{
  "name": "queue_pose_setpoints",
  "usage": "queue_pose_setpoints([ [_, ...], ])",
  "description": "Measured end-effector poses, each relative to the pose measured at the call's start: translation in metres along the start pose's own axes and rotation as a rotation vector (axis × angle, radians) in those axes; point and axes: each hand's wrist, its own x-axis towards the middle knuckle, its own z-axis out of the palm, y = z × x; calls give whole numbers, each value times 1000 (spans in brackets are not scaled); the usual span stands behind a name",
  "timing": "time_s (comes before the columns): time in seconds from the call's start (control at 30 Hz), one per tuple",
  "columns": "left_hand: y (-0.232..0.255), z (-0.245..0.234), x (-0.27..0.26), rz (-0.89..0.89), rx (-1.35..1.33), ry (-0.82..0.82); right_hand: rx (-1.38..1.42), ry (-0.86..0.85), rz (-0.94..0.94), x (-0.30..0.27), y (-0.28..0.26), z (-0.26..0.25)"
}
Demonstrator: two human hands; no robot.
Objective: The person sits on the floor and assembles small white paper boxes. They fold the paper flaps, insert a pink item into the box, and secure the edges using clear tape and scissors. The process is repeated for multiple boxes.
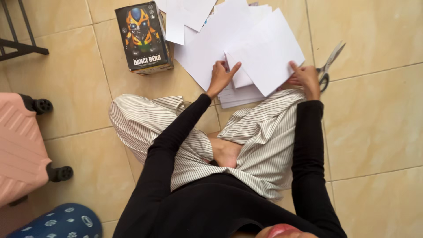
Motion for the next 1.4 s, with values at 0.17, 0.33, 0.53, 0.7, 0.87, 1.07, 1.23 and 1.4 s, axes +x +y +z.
queue_pose_setpoints([
  [0.17,-25,42,25,6,-4,84,424,-38,-140,-18,-32,23],
  [0.33,-18,27,28,-51,-445,67,433,86,-192,-17,-38,53],
  [0.53,8,-25,-13,77,-596,-126,619,-83,-307,-17,-29,52],
  [0.7,-5,-67,-38,176,-527,-44,920,232,-333,-5,-31,32],
  [0.87,-23,-119,-50,261,-851,35,984,193,-314,-5,-24,30],
  [1.07,-3,-156,-61,278,-1062,-29,195,19,-409,-7,-28,63],
  [1.23,14,-147,-59,275,-1054,-57,-147,5,-648,-19,-36,98],
  [1.4,20,-133,-57,243,-1007,-39,-414,255,-1042,-56,-65,102],
])
